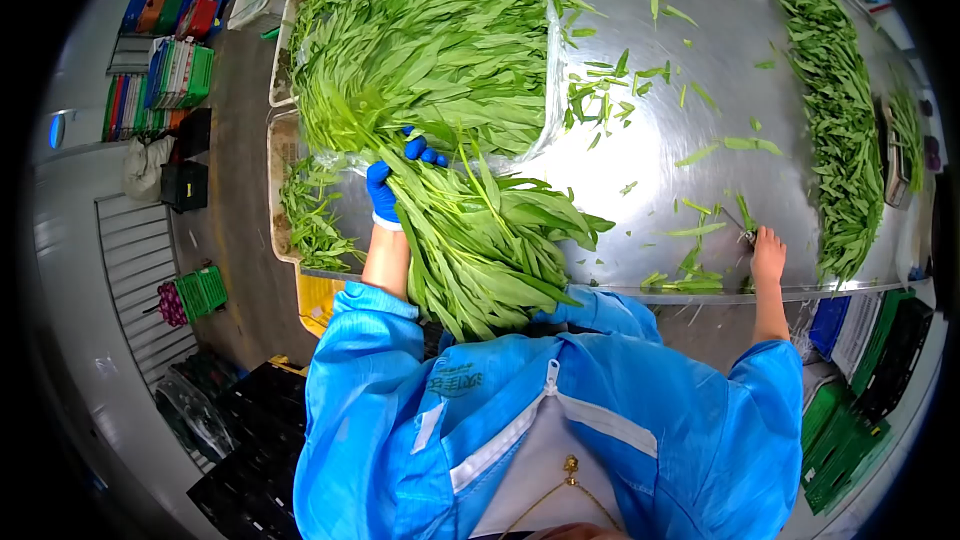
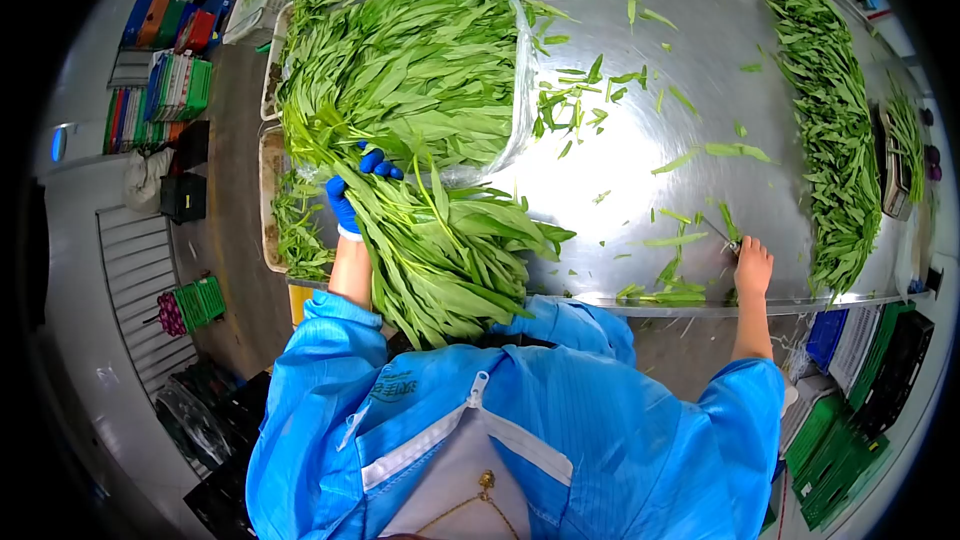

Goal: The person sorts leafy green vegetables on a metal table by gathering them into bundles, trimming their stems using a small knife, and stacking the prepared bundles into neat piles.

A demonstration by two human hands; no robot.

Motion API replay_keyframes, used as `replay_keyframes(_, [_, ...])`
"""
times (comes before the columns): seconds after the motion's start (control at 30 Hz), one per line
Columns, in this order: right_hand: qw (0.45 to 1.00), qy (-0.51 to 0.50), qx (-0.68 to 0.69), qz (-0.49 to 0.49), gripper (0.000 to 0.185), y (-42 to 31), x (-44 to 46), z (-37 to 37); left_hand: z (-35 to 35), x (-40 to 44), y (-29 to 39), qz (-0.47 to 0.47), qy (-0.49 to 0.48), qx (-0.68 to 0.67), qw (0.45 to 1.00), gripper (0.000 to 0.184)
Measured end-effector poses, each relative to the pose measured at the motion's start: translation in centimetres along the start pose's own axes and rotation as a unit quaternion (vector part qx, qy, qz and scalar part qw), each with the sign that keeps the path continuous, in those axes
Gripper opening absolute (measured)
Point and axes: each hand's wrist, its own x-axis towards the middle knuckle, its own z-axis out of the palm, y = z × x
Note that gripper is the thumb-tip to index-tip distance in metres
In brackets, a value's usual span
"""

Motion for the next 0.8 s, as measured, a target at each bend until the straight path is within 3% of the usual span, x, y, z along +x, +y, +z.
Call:
replay_keyframes(0.03, [1.0,-0.006,0.007,0.008,0.024,0.4,0.3,0.7,0.2,0.0,-0.2,-0.014,-0.011,0.007,1.0,0.052])
replay_keyframes(0.13, [0.979,0.115,0.16,0.042,0.014,-2.7,1.9,-2.6,0.0,-0.3,-0.9,-0.033,-0.003,0.035,0.999,0.053])
replay_keyframes(0.17, [0.945,0.096,0.308,0.051,0.013,-4.9,2.3,-5.6,-0.1,-0.5,-1.2,-0.042,0.003,0.028,0.999,0.054])
replay_keyframes(0.23, [0.816,0.056,0.574,0.051,0.018,-10.3,3.1,-9.8,-0.4,-0.4,-2.0,-0.069,0.009,0.011,0.997,0.054])
replay_keyframes(0.27, [0.745,-0.062,0.662,0.049,0.015,-12.9,3.6,-11.5,-0.3,-0.3,-2.6,-0.075,-0.001,0.004,0.997,0.053])
replay_keyframes(0.3, [0.602,-0.133,0.781,0.099,0.017,-17.3,2.9,-16.6,0.0,0.0,-3.3,-0.082,-0.012,-0.008,0.996,0.053])
replay_keyframes(0.33, [0.532,-0.201,0.822,0.021,0.02,-20.3,3.2,-17.6,0.3,0.2,-4.1,-0.089,-0.022,-0.02,0.996,0.053])
replay_keyframes(0.43, [0.423,-0.355,0.833,-0.042,0.033,-28.8,4.5,-22.1,0.4,0.5,-5.7,-0.117,-0.016,-0.027,0.993,0.052])
replay_keyframes(0.47, [0.391,-0.422,0.818,-0.018,0.036,-30.8,5.2,-22.7,0.6,0.5,-6.0,-0.124,-0.019,-0.023,0.992,0.053])
replay_keyframes(0.5, [0.285,-0.469,0.835,-0.042,0.033,-31.9,5.8,-23.4,0.8,0.6,-6.2,-0.129,-0.021,-0.018,0.991,0.054])
replay_keyframes(0.57, [0.314,-0.419,0.852,-0.031,0.026,-33.4,5.7,-24.3,1.7,0.4,-6.2,-0.122,0.027,0.025,0.992,0.058])
replay_keyframes(0.67, [0.296,-0.243,0.922,-0.061,0.025,-34.0,4.8,-26.2,0.8,-0.1,-6.0,-0.125,0.088,0.058,0.987,0.054])
replay_keyframes(0.7, [0.363,-0.221,0.9,-0.092,0.025,-33.9,4.4,-27.2,1.0,-0.3,-6.1,-0.129,0.096,0.066,0.985,0.053])
replay_keyframes(0.77, [0.491,-0.173,0.84,-0.151,0.026,-34.1,3.5,-29.3,2.3,-0.9,-6.6,-0.205,0.14,-0.042,0.968,0.053])
replay_keyframes(0.8, [0.503,-0.178,0.828,-0.172,0.031,-34.8,3.4,-29.2,1.0,-0.3,-6.9,-0.201,0.121,0.074,0.969,0.055])
